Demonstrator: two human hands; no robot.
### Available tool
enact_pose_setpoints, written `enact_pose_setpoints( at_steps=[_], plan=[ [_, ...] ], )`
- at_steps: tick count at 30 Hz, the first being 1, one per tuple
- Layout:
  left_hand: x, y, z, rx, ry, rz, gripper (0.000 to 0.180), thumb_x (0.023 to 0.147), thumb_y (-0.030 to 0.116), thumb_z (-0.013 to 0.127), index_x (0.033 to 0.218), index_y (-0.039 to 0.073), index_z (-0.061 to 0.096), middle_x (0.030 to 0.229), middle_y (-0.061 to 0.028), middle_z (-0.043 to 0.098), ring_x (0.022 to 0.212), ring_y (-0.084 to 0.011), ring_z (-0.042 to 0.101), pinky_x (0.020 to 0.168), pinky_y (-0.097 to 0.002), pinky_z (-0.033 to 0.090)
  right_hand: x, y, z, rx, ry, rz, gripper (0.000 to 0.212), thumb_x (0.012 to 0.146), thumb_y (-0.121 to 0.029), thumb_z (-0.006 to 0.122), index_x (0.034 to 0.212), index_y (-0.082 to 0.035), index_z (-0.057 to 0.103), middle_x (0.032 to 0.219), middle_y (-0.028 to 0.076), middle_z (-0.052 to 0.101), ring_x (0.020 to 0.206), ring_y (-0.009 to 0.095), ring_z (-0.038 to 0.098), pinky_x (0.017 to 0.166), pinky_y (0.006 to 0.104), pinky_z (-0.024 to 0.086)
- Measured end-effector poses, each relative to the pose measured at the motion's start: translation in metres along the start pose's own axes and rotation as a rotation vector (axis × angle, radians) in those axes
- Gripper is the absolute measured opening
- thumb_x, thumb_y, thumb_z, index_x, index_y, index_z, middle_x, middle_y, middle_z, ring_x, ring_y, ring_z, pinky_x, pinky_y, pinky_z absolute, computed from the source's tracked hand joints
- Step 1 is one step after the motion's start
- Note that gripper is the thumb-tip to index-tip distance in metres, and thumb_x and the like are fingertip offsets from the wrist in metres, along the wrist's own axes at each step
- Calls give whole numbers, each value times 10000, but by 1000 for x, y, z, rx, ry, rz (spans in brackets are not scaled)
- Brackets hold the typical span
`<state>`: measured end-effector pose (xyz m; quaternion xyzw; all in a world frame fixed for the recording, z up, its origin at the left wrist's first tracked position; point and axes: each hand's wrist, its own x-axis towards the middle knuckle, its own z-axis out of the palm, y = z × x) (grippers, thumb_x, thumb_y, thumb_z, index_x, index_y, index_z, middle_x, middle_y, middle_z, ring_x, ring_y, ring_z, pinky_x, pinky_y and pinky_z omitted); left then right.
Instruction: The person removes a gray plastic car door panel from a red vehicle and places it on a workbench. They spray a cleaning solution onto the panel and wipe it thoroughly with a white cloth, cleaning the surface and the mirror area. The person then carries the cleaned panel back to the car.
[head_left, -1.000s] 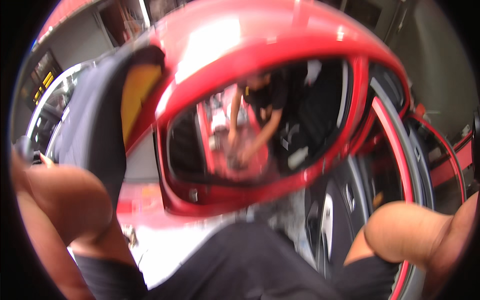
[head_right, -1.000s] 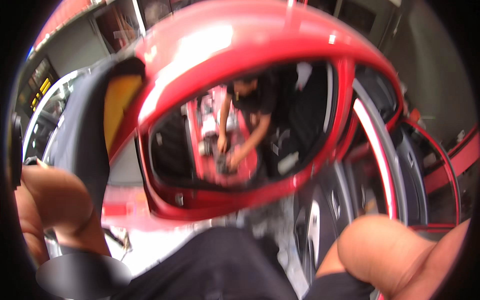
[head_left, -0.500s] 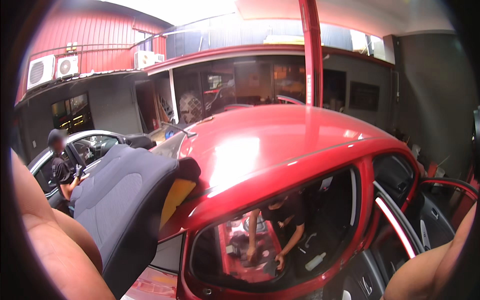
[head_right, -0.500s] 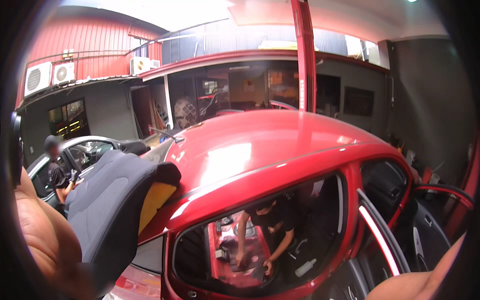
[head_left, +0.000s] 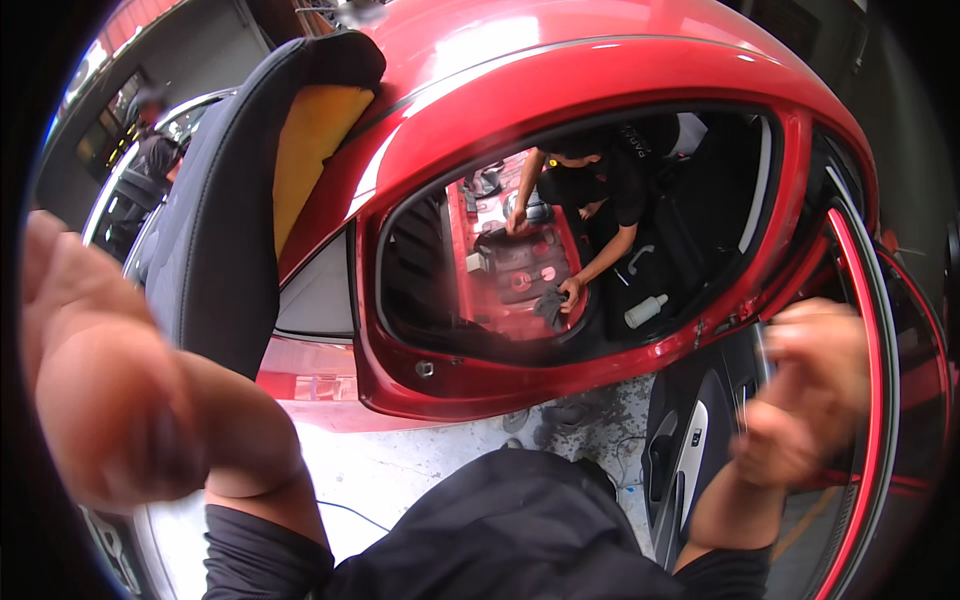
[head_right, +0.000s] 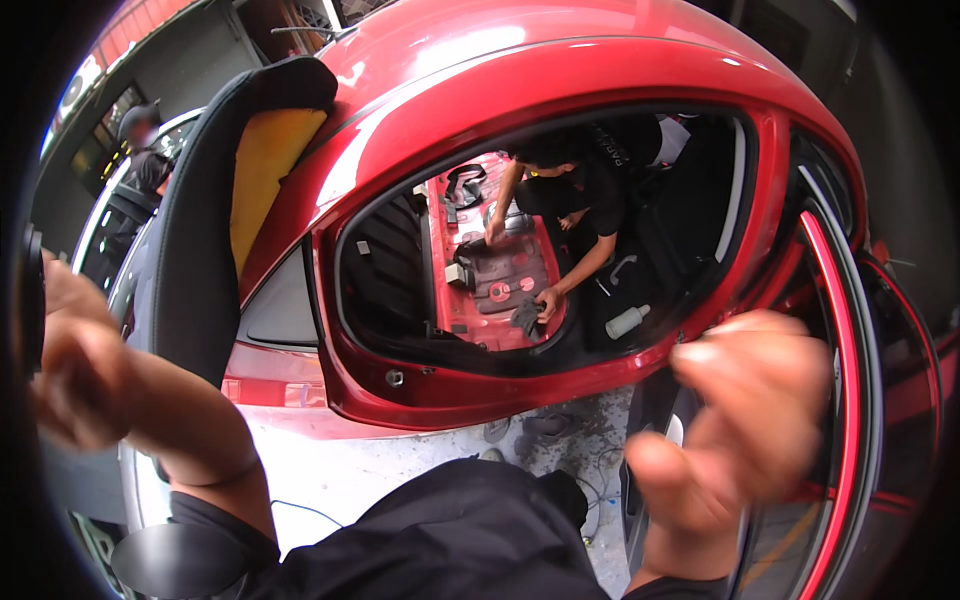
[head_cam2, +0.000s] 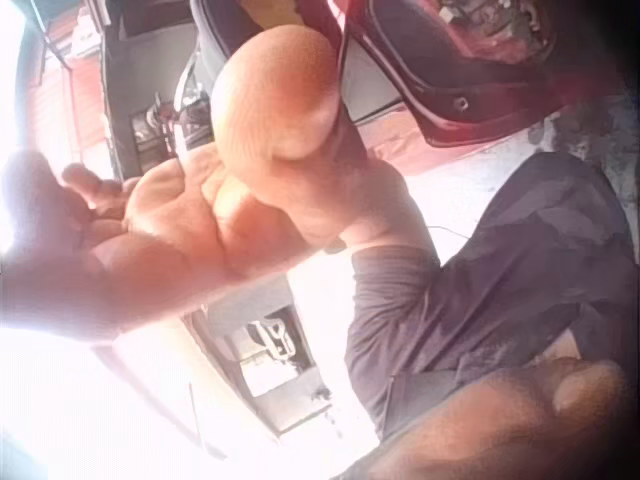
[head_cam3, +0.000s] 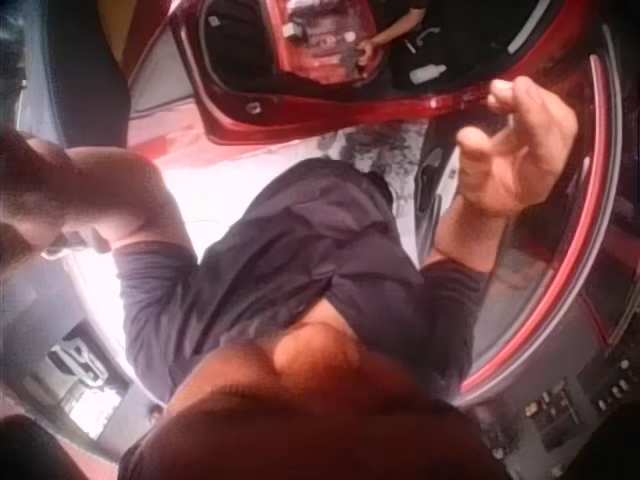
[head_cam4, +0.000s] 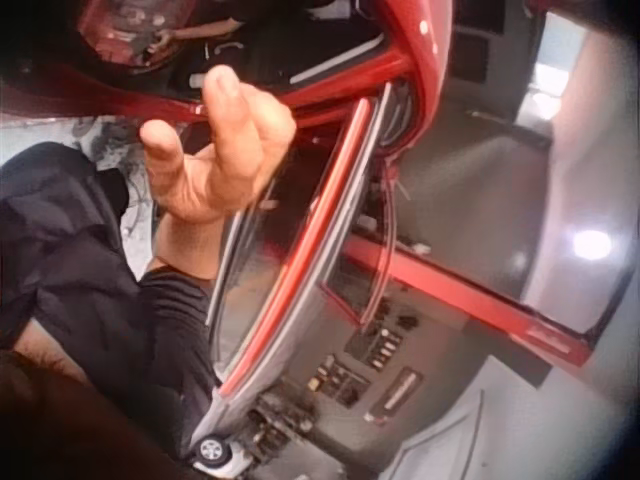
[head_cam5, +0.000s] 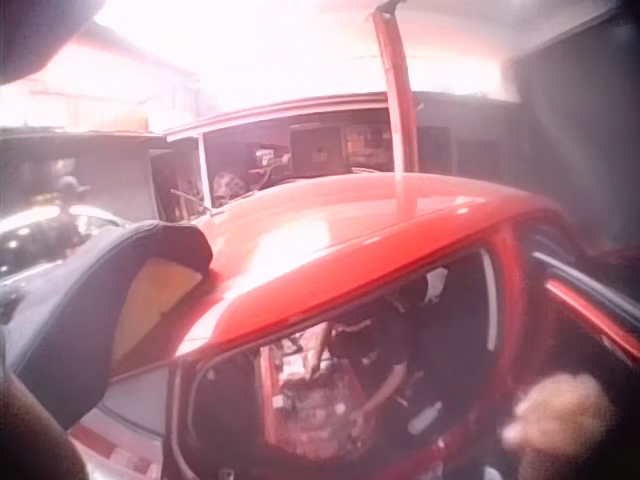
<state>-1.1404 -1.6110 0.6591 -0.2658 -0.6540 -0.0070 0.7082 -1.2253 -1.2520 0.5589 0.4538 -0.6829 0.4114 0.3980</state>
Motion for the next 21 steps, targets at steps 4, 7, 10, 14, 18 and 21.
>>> enact_pose_setpoints(
  at_steps=[4, 7, 10, 14, 18, 21],
  plan=[
    [-74, 6, 15, 59, -235, -226, 734, 927, 443, 747, 1420, -61, 546, 1311, -236, 609, 1301, -347, 576, 1117, -467, 431, -169, 56, 69, 140, -440, 702, 394, 846, -103, 770, 1230, -47, 705, 1147, 122, 628, 931, 252, 630, 837, 350, 542],
    [-139, 18, 19, 160, -554, -441, 781, 959, 498, 707, 1473, -51, 493, 1449, -231, 497, 1426, -343, 461, 1170, -458, 381, -322, 72, 91, 106, -602, 930, 374, 866, -132, 754, 1227, -47, 703, 1154, 133, 630, 978, 275, 646, 916, 384, 539],
    [-197, 38, 25, 196, -651, -365, 696, 945, 479, 723, 1407, -14, 555, 1442, -223, 488, 1361, -383, 501, 1157, -489, 384, -440, 65, 87, 138, -805, 1170, 390, 909, -208, 737, 1280, -95, 690, 1255, 148, 626, 1202, 377, 602, 1041, 439, 494],
    [-280, 110, 66, -112, -1098, -376, 580, 859, 439, 777, 1305, 94, 642, 1321, -202, 579, 1258, -383, 528, 1095, -570, 364, -532, 77, 104, 94, -1038, 1426, 483, 944, -301, 701, 1390, -138, 615, 1319, 180, 588, 1246, 396, 570, 1065, 461, 472],
    [-395, 180, 104, -278, -1456, -617, 579, 813, 409, 801, 1310, 145, 667, 1332, -150, 599, 1312, -382, 498, 1112, -594, 337, -595, 126, 141, -18, -1037, 1359, 483, 933, -295, 712, 1380, -141, 614, 1320, 189, 595, 1224, 401, 583, 1042, 467, 487],
    [-467, 233, 111, -432, -1615, -703, 594, 815, 356, 809, 1357, 168, 657, 1345, -129, 585, 1335, -368, 494, 1123, -600, 340, -653, 181, 169, -82, -951, 1283, 477, 930, -277, 725, 1366, -115, 620, 1253, 195, 605, 1124, 396, 620, 975, 465, 518]
  ],
)
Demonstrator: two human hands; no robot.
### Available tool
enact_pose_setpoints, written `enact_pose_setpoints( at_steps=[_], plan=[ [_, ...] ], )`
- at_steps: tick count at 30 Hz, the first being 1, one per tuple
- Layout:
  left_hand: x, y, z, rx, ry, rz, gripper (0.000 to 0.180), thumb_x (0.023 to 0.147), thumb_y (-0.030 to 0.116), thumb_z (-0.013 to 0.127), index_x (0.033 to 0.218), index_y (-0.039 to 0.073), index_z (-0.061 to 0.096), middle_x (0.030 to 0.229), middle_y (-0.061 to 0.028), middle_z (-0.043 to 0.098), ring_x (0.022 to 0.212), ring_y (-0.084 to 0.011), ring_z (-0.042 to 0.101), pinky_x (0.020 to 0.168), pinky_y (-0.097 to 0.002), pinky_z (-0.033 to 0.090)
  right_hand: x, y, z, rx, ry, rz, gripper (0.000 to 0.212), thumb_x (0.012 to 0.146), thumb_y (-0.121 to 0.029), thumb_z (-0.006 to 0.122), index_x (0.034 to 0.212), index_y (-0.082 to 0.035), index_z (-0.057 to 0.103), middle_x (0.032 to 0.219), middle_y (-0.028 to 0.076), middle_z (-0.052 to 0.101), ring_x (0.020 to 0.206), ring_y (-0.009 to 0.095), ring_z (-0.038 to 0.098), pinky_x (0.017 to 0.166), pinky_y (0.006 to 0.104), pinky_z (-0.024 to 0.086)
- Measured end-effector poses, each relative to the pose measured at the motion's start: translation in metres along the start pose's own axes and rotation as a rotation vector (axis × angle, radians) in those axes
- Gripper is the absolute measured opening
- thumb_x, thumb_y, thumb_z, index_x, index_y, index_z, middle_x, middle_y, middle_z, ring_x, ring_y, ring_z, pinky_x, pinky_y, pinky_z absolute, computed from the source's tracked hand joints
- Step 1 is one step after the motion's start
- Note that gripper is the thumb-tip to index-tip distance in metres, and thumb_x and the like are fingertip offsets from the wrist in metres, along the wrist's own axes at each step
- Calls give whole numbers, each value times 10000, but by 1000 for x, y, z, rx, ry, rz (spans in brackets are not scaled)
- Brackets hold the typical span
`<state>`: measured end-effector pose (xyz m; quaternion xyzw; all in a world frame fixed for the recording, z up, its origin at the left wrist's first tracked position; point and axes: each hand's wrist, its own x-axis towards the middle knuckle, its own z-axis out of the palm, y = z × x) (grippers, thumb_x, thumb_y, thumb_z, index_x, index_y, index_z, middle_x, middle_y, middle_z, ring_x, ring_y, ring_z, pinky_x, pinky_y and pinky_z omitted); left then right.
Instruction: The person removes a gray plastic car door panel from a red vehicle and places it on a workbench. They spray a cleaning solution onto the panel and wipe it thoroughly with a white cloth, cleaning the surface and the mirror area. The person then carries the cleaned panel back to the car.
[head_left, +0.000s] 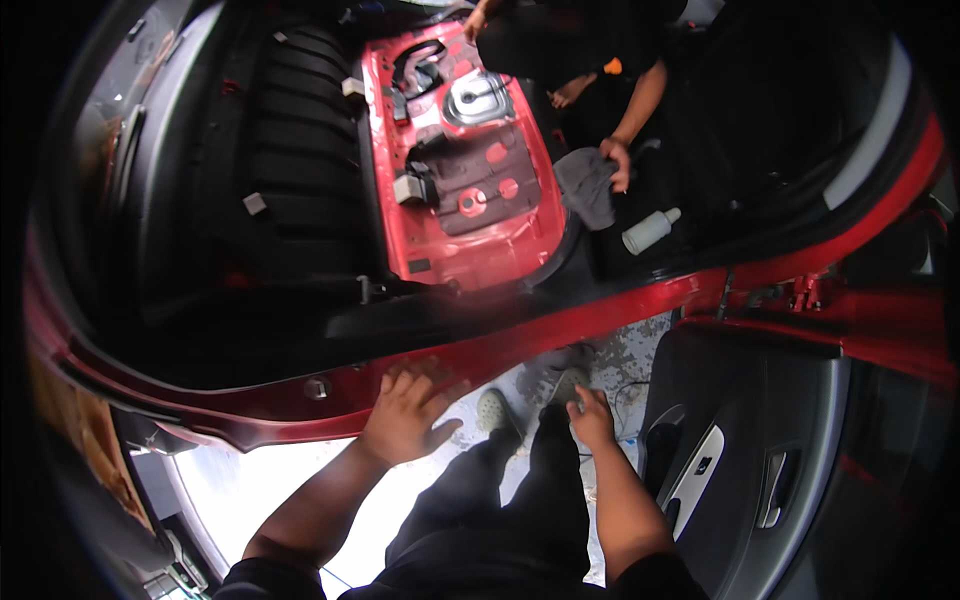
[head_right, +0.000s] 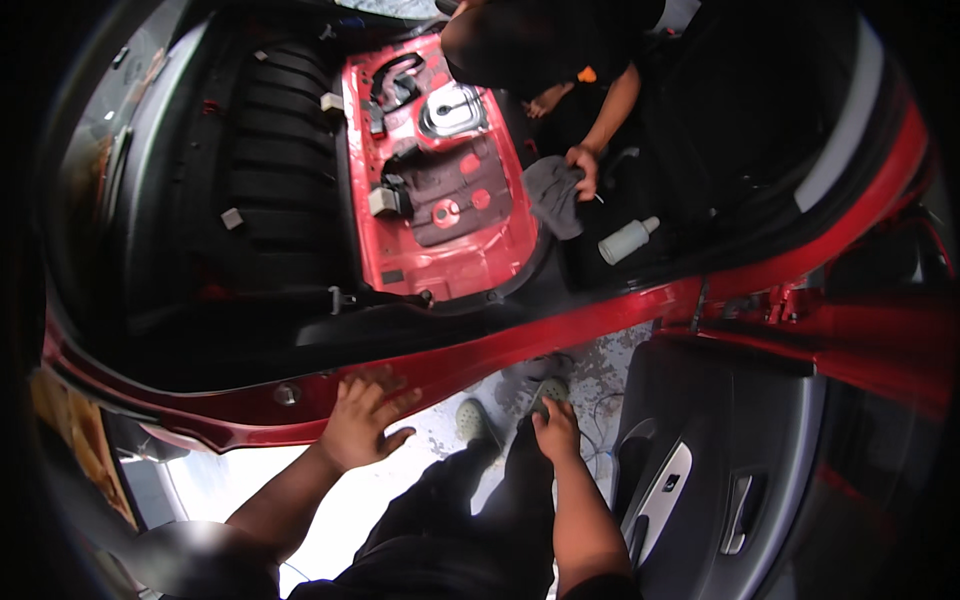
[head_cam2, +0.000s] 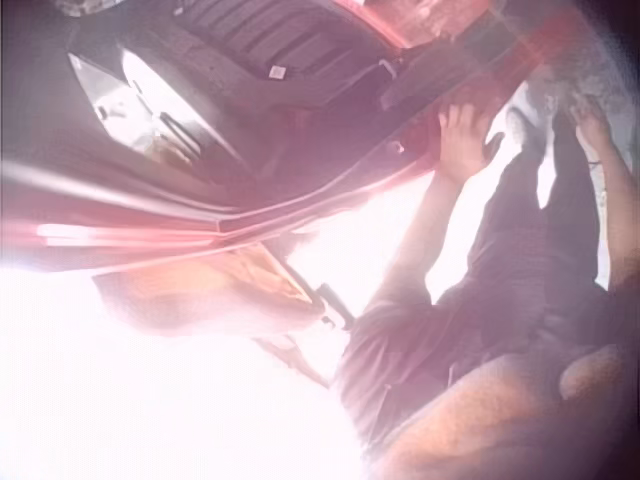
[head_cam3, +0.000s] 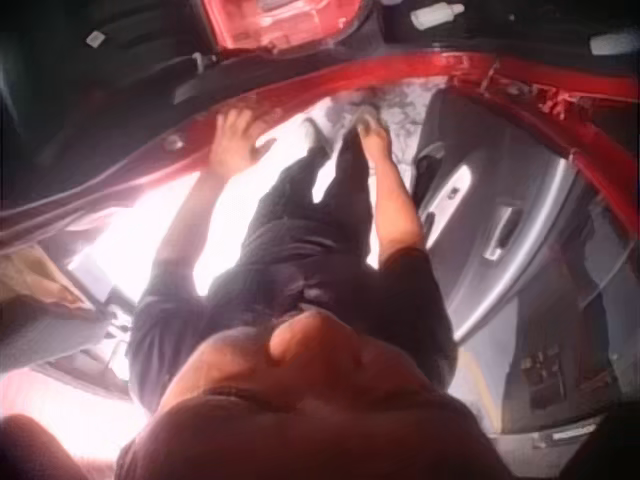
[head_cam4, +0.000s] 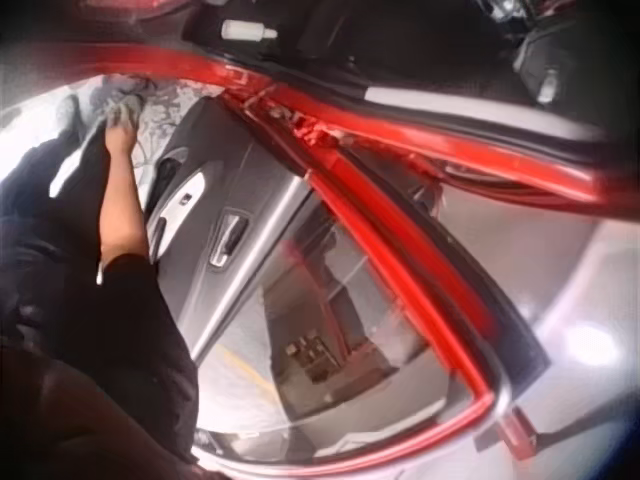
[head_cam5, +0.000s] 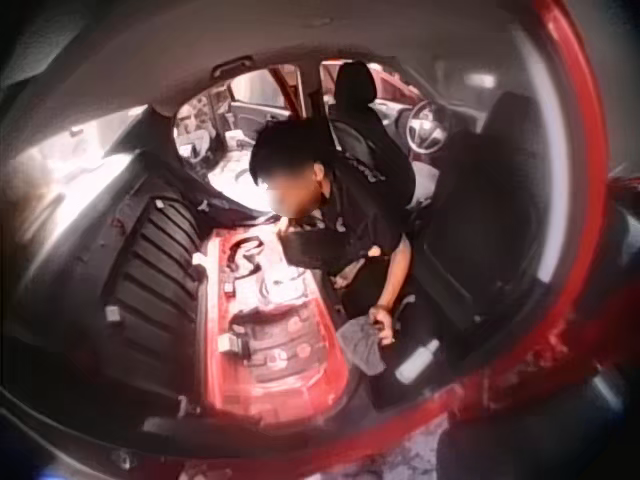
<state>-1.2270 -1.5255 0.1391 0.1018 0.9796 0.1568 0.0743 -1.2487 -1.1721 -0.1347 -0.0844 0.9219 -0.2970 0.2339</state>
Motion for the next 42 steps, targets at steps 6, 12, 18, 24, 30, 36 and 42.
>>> enact_pose_setpoints(
  at_steps=[6, 12, 18, 24, 30, 36, 42],
  plan=[
    [-13, 28, 115, -200, -284, -62, 578, 849, 367, 769, 1383, 186, 645, 1314, -103, 610, 1305, -329, 529, 1081, -523, 398, 101, 59, 14, 139, 29, 241, 509, 935, -272, 724, 1400, -112, 591, 1219, 190, 608, 1057, 352, 635, 938, 452, 525],
    [-50, 62, 160, -313, -434, -320, 634, 889, 394, 740, 1466, 202, 562, 1375, -119, 582, 1321, -324, 520, 1118, -502, 382, 173, 101, 22, 95, 57, 293, 615, 922, -284, 723, 1465, -92, 508, 1344, 238, 570, 1228, 421, 567, 1026, 466, 488],
    [-119, 58, 170, -374, -647, -664, 613, 972, 475, 634, 1506, 199, 510, 1408, -129, 572, 1378, -326, 483, 1164, -499, 345, 205, 98, 2, 174, -6, 332, 570, 948, -269, 727, 1445, -69, 532, 1353, 247, 567, 1237, 426, 558, 1039, 476, 481],
    [-158, 46, 168, -467, -1005, -813, 577, 1002, 537, 548, 1478, 212, 544, 1394, -140, 603, 1347, -341, 524, 1130, -521, 386, 185, 128, 42, 72, -16, 178, 567, 928, -252, 749, 1426, -62, 557, 1335, 249, 580, 1218, 417, 565, 1019, 457, 490],
    [-214, 47, 153, -375, -1147, -752, 391, 969, 467, 578, 1238, 196, 665, 1250, -118, 676, 1240, -334, 607, 1019, -524, 484, 90, 130, 61, 68, -131, 249, 569, 892, -246, 766, 1393, -53, 576, 1310, 235, 604, 1224, 414, 560, 1044, 476, 477],
    [-294, 54, 108, -515, -1548, -482, 398, 906, 443, 628, 1268, 283, 678, 1254, -115, 681, 1212, -342, 633, 953, -503, 528, -33, 149, 69, 3, -186, 286, 566, 881, -268, 769, 1388, -88, 592, 1260, 236, 613, 1171, 407, 601, 1014, 468, 495],
    [-336, 27, 93, -617, -1514, -508, 462, 904, 464, 631, 1323, 269, 660, 1263, -115, 692, 1236, -345, 622, 986, -495, 516, -134, 132, 69, -29, -302, 443, 528, 893, -307, 749, 1364, -105, 617, 1199, 234, 648, 1111, 401, 641, 975, 472, 518]
  ],
)
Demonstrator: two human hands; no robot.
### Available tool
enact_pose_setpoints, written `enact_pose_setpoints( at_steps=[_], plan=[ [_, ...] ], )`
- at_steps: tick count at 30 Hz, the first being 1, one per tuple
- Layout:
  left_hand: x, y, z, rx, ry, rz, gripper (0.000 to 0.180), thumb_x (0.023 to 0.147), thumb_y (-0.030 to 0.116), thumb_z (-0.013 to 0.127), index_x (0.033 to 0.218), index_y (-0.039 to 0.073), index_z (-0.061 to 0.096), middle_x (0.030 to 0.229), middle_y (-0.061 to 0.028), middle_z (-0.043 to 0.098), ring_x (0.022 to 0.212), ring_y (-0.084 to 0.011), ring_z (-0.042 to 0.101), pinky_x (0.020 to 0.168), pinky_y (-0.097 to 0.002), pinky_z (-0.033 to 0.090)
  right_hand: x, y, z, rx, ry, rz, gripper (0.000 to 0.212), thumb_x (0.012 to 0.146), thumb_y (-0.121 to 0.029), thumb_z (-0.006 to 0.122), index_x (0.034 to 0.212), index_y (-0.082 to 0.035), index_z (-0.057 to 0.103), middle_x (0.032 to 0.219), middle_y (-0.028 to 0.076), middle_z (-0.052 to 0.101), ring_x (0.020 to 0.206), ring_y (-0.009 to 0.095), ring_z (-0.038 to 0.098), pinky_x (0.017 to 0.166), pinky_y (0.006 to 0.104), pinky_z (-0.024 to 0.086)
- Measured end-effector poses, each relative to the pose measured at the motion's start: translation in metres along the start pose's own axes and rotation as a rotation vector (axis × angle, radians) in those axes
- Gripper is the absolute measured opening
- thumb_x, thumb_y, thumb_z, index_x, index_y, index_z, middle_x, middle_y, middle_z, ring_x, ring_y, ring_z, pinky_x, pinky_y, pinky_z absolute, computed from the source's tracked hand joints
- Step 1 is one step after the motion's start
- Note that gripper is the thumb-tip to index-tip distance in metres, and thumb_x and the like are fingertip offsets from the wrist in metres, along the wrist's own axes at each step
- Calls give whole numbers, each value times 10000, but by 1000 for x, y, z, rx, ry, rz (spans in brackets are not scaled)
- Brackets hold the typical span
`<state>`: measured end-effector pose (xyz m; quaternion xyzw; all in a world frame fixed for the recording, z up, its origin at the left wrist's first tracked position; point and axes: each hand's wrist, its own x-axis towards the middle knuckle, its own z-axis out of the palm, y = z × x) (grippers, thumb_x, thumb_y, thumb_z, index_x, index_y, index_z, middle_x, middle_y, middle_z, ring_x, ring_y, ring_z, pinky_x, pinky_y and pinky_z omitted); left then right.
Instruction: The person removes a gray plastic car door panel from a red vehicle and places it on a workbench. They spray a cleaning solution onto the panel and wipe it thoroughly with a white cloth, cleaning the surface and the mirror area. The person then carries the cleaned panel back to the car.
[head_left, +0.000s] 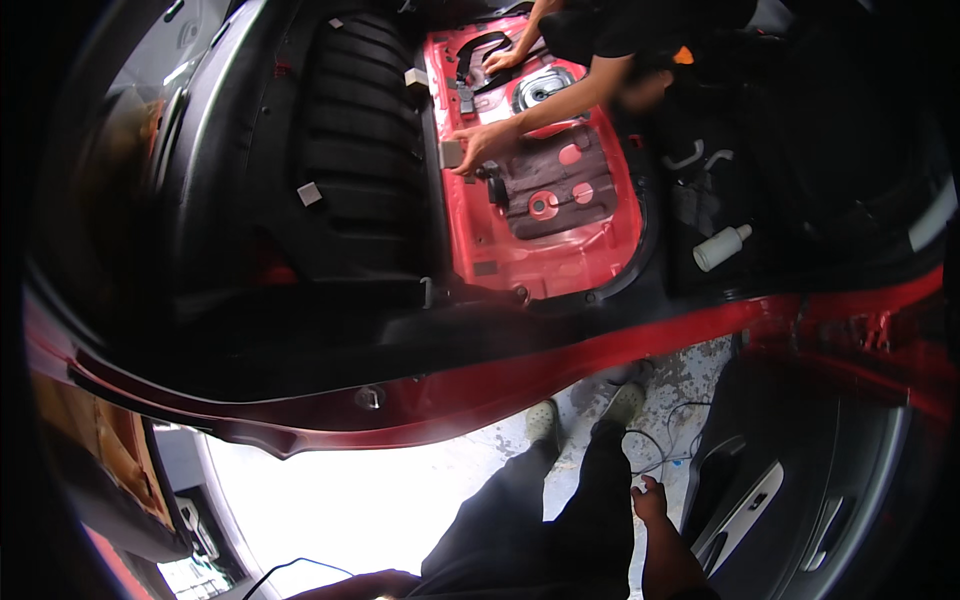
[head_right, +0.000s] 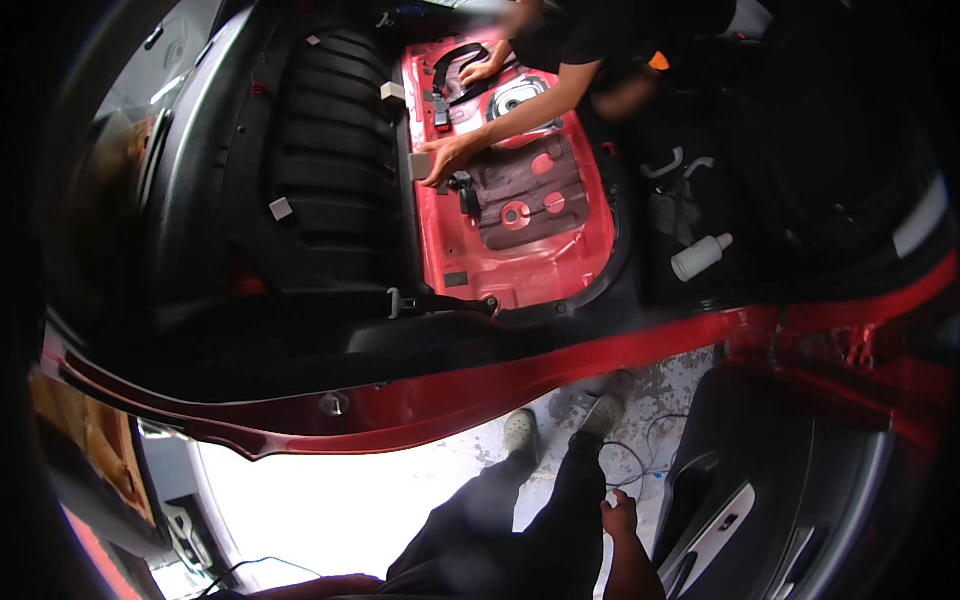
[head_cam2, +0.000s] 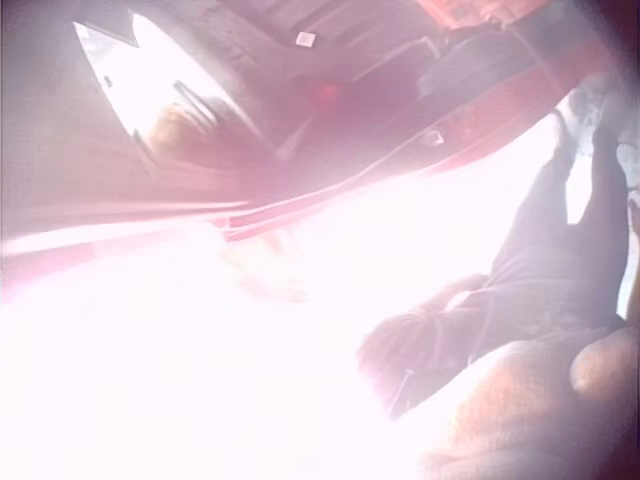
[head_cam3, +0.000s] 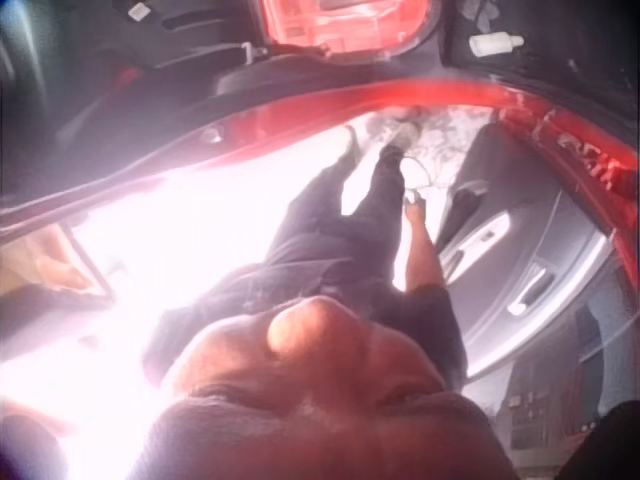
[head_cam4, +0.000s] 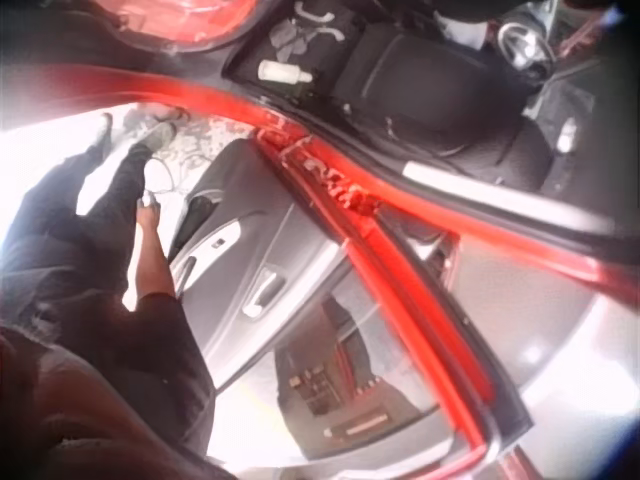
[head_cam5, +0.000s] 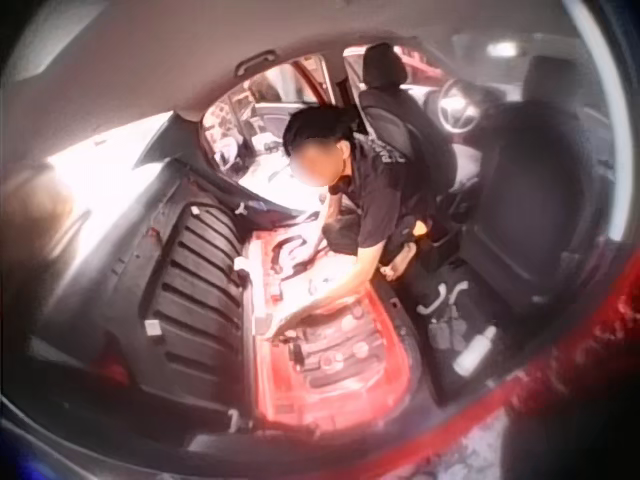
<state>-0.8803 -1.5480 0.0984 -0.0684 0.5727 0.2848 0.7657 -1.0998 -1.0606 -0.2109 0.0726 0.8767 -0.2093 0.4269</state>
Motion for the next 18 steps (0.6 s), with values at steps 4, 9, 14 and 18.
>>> enact_pose_setpoints(
  at_steps=[4, 9, 14, 18],
  plan=[
    [-7, -6, -24, -32, 110, -55, 466, 903, 465, 632, 1323, 266, 661, 1261, -115, 693, 1236, -345, 622, 988, -494, 515, -38, -17, 18, 86, -1, 83, 507, 911, -341, 734, 1347, -104, 632, 1225, 226, 656, 1144, 396, 642, 971, 470, 523],
    [-15, -21, -23, -7, 180, -45, 470, 901, 468, 634, 1324, 263, 661, 1259, -115, 693, 1234, -346, 622, 990, -493, 514, -67, -68, 25, 204, 30, 51, 498, 917, -353, 734, 1349, -124, 638, 1244, 220, 661, 1144, 387, 648, 991, 462, 523],
    [-31, -39, 9, 13, 175, -14, 475, 899, 470, 636, 1325, 260, 662, 1256, -115, 694, 1233, -346, 623, 991, -492, 513, -85, -110, 10, 215, 23, -8, 485, 944, -328, 735, 1375, -128, 638, 1195, 133, 705, 1136, 299, 667, 975, 408, 529],
    [-39, -47, 39, 16, 177, 6, 479, 898, 472, 638, 1325, 257, 662, 1255, -115, 695, 1232, -346, 623, 993, -491, 512, -94, -117, -17, 247, 65, -7, 471, 933, -366, 728, 1337, -135, 659, 1198, 164, 710, 1105, 341, 677, 945, 434, 542]
  ],
)
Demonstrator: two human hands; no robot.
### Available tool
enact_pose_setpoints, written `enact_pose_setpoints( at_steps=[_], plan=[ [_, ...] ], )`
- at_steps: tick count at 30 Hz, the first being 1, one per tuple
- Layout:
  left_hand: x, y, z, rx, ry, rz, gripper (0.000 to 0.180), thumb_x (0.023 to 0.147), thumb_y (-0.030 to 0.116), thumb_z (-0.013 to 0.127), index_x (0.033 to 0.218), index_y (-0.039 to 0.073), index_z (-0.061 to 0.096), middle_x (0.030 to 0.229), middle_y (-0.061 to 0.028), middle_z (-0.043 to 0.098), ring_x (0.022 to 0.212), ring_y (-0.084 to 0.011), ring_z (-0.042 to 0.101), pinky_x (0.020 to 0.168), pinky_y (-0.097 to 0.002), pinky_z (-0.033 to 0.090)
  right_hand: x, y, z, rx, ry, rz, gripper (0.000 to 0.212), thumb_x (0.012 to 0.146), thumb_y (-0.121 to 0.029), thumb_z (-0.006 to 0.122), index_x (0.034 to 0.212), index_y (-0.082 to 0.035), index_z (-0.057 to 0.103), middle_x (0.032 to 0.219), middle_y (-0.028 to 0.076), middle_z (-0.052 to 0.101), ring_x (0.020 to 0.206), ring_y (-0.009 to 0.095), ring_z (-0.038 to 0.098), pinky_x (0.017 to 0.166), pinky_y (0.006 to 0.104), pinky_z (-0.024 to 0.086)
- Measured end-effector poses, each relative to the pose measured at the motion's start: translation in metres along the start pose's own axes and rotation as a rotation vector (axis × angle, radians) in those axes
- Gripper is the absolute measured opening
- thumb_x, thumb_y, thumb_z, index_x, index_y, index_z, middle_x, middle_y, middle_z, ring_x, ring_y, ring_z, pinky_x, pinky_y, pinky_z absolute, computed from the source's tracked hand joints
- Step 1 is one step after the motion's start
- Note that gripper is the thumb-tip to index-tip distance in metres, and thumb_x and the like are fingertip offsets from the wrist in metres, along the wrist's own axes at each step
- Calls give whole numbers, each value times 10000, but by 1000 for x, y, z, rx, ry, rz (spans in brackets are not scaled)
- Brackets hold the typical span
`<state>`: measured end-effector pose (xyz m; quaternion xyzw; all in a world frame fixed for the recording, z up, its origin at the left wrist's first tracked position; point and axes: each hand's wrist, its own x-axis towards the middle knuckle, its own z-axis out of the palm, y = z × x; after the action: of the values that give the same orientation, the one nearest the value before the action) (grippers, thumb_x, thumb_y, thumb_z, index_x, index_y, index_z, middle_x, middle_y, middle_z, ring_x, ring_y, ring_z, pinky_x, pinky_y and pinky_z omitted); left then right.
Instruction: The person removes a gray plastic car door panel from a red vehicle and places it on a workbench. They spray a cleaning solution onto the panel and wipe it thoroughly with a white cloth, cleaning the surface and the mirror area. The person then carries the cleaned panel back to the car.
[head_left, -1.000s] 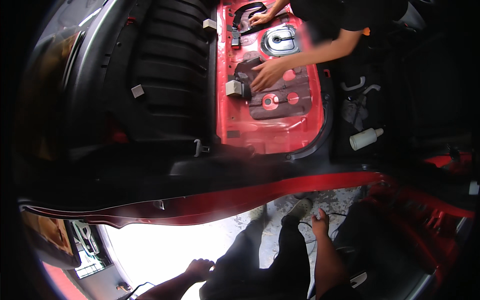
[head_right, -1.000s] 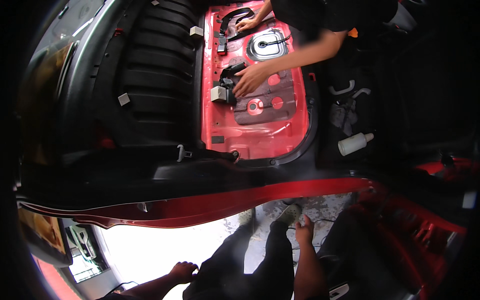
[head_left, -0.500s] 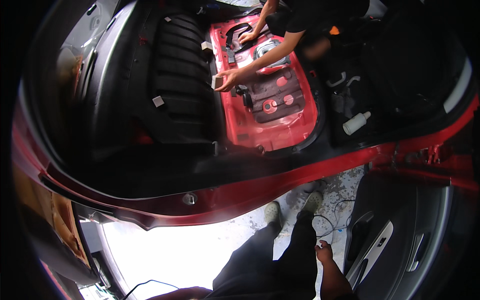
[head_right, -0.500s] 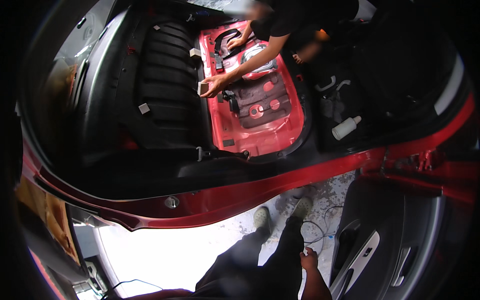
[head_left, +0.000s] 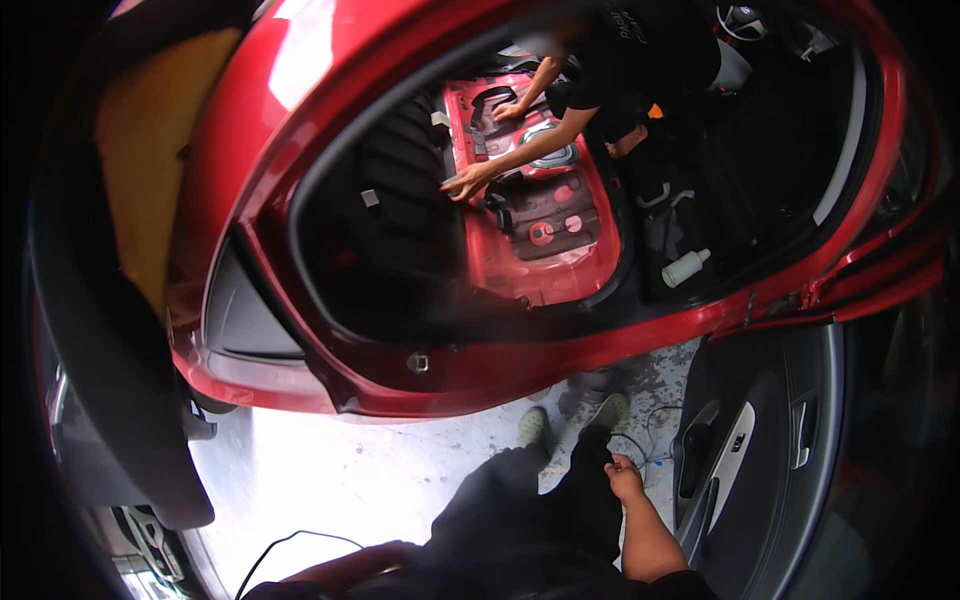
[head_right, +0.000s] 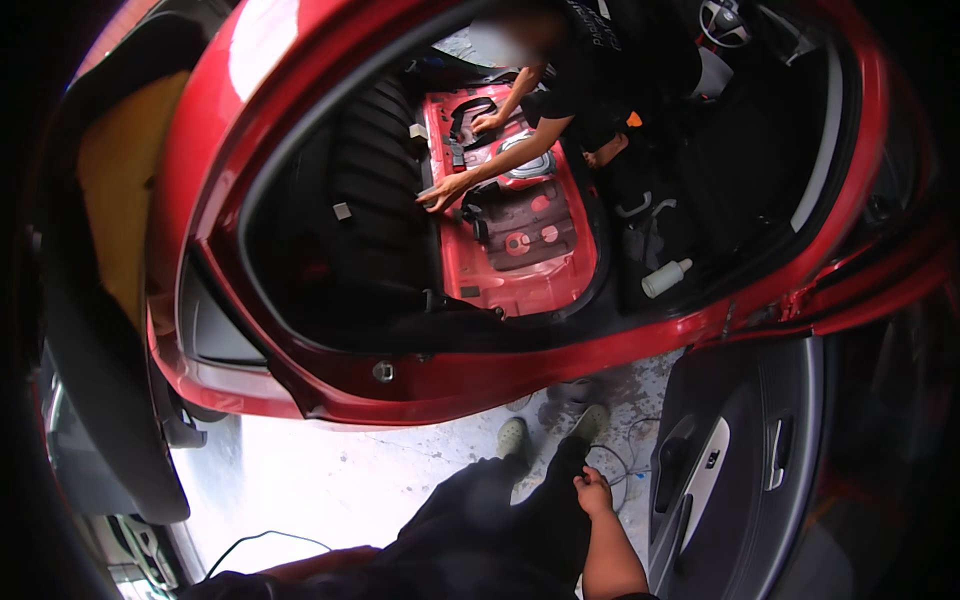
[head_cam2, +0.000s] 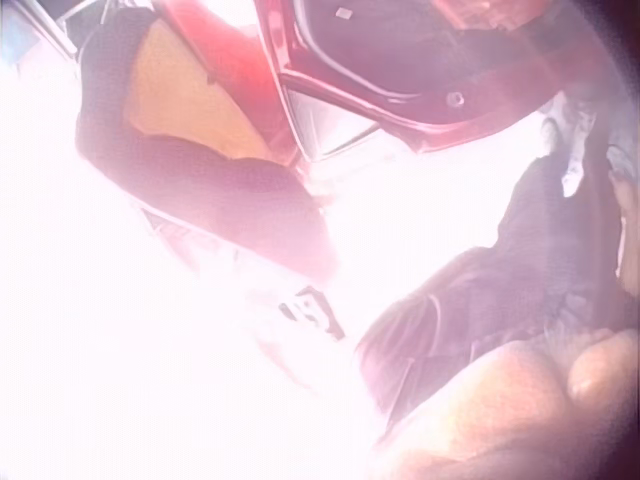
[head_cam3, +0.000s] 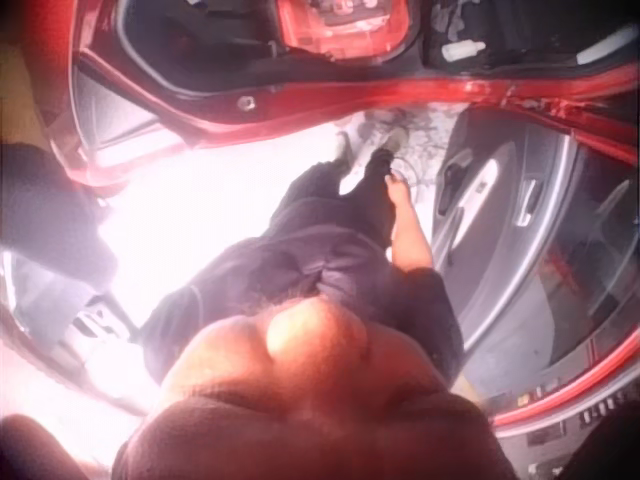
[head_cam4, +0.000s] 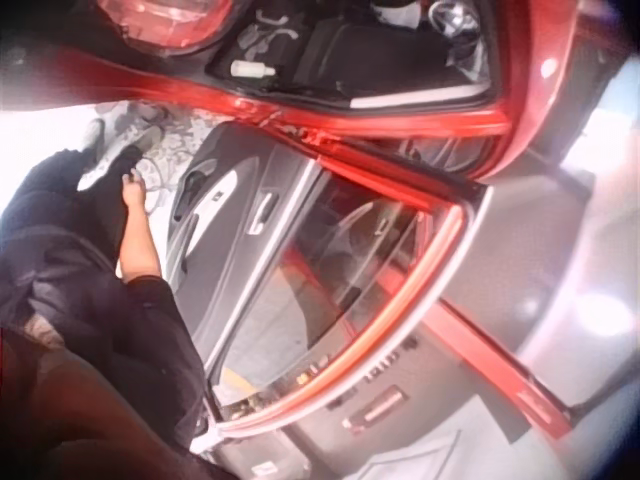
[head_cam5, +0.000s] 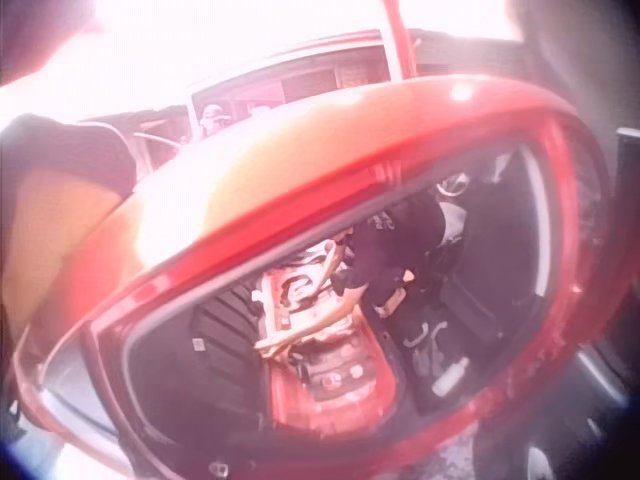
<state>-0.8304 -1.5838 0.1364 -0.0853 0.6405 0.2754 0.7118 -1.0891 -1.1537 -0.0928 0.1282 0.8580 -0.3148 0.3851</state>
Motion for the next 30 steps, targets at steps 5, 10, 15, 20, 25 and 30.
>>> enact_pose_setpoints(
  at_steps=[5, 10, 15, 20, 25, 30],
  plan=[
    [-7, 11, 19, -47, 48, 29, 483, 896, 474, 640, 1326, 254, 662, 1253, -115, 696, 1231, -346, 623, 995, -490, 511, 18, 22, -44, -22, 34, -36, 472, 946, -279, 725, 1364, -80, 631, 1049, 108, 730, 914, 233, 686, 814, 377, 540],
    [-11, 36, 37, -113, 124, 42, 488, 894, 476, 642, 1326, 251, 663, 1250, -115, 696, 1230, -346, 624, 997, -489, 510, 30, 9, -99, -18, 19, 14, 485, 933, -276, 735, 1366, -80, 636, 1161, 163, 733, 1054, 286, 696, 913, 389, 533],
    [-11, 72, 70, -209, 202, 41, 492, 892, 478, 644, 1327, 248, 663, 1248, -115, 697, 1229, -347, 624, 999, -488, 509, 66, 2, -137, -379, -24, -239, 537, 941, -362, 717, 1397, -98, 615, 1226, 172, 721, 1155, 289, 680, 979, 382, 524],
    [-14, 101, 118, -320, 268, 12, 497, 891, 481, 646, 1328, 244, 664, 1246, -115, 698, 1228, -347, 624, 1001, -487, 508, 96, -57, -171, -550, -123, -282, 596, 952, -435, 686, 1440, -111, 578, 1281, 158, 703, 1208, 302, 661, 1034, 377, 500],
    [-21, 125, 163, -403, 293, -39, 502, 889, 483, 648, 1328, 241, 664, 1244, -115, 699, 1227, -347, 625, 1002, -486, 507, 121, -120, -191, -591, -145, -370, 609, 955, -452, 675, 1451, -116, 564, 1332, 161, 683, 1248, 306, 645, 1056, 391, 490],
    [-23, 131, 185, -453, 340, -60, 507, 887, 485, 650, 1329, 238, 665, 1242, -115, 699, 1226, -347, 625, 1004, -485, 506, 115, -167, -198, -567, -128, -455, 583, 958, -424, 680, 1449, -130, 567, 1343, 170, 670, 1269, 324, 626, 1062, 402, 488]
  ],
)
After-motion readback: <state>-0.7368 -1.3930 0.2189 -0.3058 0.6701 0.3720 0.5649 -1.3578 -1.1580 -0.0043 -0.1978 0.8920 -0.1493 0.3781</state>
